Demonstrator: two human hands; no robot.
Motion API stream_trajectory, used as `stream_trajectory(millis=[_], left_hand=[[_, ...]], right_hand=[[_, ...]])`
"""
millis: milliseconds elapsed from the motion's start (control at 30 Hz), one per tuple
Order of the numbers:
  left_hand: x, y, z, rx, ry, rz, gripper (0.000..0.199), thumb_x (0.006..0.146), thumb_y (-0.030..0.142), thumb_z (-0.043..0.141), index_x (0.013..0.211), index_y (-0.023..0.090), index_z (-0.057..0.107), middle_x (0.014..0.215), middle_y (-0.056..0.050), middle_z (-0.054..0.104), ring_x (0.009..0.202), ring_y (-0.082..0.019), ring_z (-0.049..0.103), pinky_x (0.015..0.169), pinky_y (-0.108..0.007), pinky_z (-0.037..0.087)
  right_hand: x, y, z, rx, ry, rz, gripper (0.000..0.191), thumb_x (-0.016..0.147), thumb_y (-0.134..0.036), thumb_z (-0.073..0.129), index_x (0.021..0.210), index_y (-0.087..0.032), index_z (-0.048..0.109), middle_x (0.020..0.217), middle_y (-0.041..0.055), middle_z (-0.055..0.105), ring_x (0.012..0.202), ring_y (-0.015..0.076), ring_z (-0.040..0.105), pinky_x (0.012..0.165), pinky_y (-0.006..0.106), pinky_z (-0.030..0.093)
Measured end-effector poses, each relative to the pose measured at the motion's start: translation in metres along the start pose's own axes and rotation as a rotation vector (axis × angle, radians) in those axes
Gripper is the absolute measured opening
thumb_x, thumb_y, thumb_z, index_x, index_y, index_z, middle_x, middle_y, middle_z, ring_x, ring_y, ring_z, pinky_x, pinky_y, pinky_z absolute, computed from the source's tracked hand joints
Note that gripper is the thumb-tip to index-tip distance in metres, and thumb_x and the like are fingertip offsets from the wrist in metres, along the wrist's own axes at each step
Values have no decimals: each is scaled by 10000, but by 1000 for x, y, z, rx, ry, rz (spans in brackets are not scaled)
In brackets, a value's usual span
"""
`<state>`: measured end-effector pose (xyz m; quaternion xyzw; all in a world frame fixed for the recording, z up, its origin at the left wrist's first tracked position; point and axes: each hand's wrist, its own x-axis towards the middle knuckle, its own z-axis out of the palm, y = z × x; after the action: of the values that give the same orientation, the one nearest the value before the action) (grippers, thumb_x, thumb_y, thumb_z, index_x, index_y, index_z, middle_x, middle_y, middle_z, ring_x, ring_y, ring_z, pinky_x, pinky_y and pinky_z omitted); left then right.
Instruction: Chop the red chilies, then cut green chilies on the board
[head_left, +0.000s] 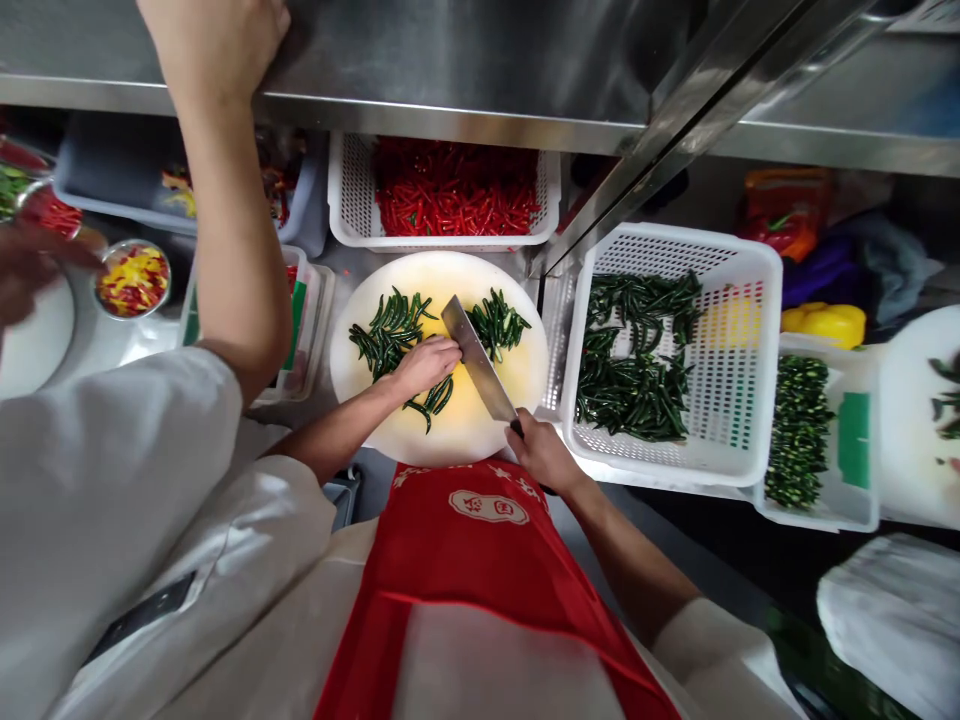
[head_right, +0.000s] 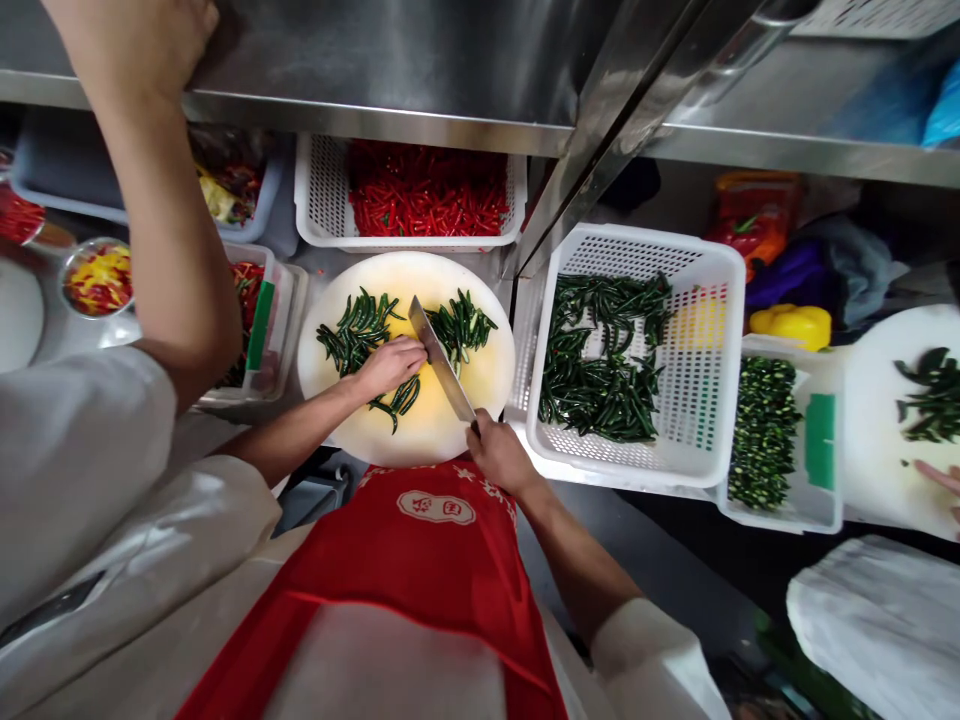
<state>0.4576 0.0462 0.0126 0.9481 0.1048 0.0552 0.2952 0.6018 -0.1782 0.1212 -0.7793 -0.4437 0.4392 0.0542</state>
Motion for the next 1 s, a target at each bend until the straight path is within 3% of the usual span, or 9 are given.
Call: stream_trajectory(millis=[100, 233, 367, 567, 667, 733, 800, 900, 1000], left_hand=[[-3, 6, -11, 17, -23, -47, 288, 966, 216, 390, 865, 175, 656, 898, -68, 647, 880, -191, 571, 847, -316, 453], [-18, 22, -24, 106, -87, -292, 194, 909, 292, 519, 826, 192, 664, 856, -59, 646, 821, -202, 603, 762, -310, 462], [-27, 40, -21, 151, -237, -399, 142, 854, 336, 583, 833, 211, 649, 882, -50, 667, 745, -202, 632, 643, -292, 442], [-15, 54, -16, 265, -214, -542, 135, 860, 285, 561, 932, 184, 613, 792, -73, 669, 706, -222, 620, 628, -310, 429], [-15, 54, -18, 275, -160, -342, 149, 860, 199, 527, 966, 174, 628, 973, -113, 653, 894, -249, 594, 747, -350, 450], [-17, 53, -17, 217, -218, -115, 168, 850, 144, 511, 932, 191, 649, 1024, -98, 631, 969, -245, 554, 827, -357, 444], [-17, 51, -14, 164, -316, 22, 178, 842, 113, 507, 857, 202, 660, 960, -77, 625, 943, -229, 540, 845, -347, 440], [-11, 45, -8, 186, -339, 35, 209, 858, 95, 480, 842, 194, 664, 922, -71, 609, 906, -215, 537, 821, -332, 444], [2, 35, -3, 230, -227, -50, 240, 898, 105, 435, 930, 174, 663, 952, -78, 598, 910, -212, 544, 805, -325, 455]], right_hand=[[10, 3, 3, 46, 51, -40, 204, 949, -337, 399, 1024, -190, 519, 795, 66, 675, 754, 215, 630, 654, 270, 357], [-16, 15, -9, 65, 52, -81, 216, 952, -366, 393, 979, -203, 533, 779, 56, 667, 733, 211, 624, 636, 274, 358], [-42, 27, -15, 87, -72, -103, 256, 955, -366, 380, 1035, -200, 558, 804, 53, 680, 718, 201, 624, 625, 276, 362], [-37, 38, -8, 63, -35, -75, 249, 948, -339, 387, 1056, -195, 560, 883, 69, 696, 817, 222, 643, 681, 290, 377], [-33, 40, -8, 49, 2, -55, 223, 950, -346, 389, 1006, -199, 547, 868, 71, 687, 816, 227, 638, 697, 298, 370], [-33, 42, -8, 44, 8, -57, 214, 953, -349, 387, 996, -205, 539, 865, 67, 681, 823, 229, 635, 707, 299, 367], [-33, 42, -8, 43, 7, -56, 209, 955, -352, 383, 994, -210, 531, 858, 62, 677, 820, 229, 635, 703, 297, 364], [-35, 42, -6, 39, 13, -41, 206, 953, -360, 384, 976, -209, 523, 831, 64, 672, 802, 234, 637, 670, 293, 354], [-37, 40, -5, 48, 14, -23, 198, 950, -353, 384, 960, -209, 519, 810, 65, 671, 782, 230, 637, 643, 287, 340]])
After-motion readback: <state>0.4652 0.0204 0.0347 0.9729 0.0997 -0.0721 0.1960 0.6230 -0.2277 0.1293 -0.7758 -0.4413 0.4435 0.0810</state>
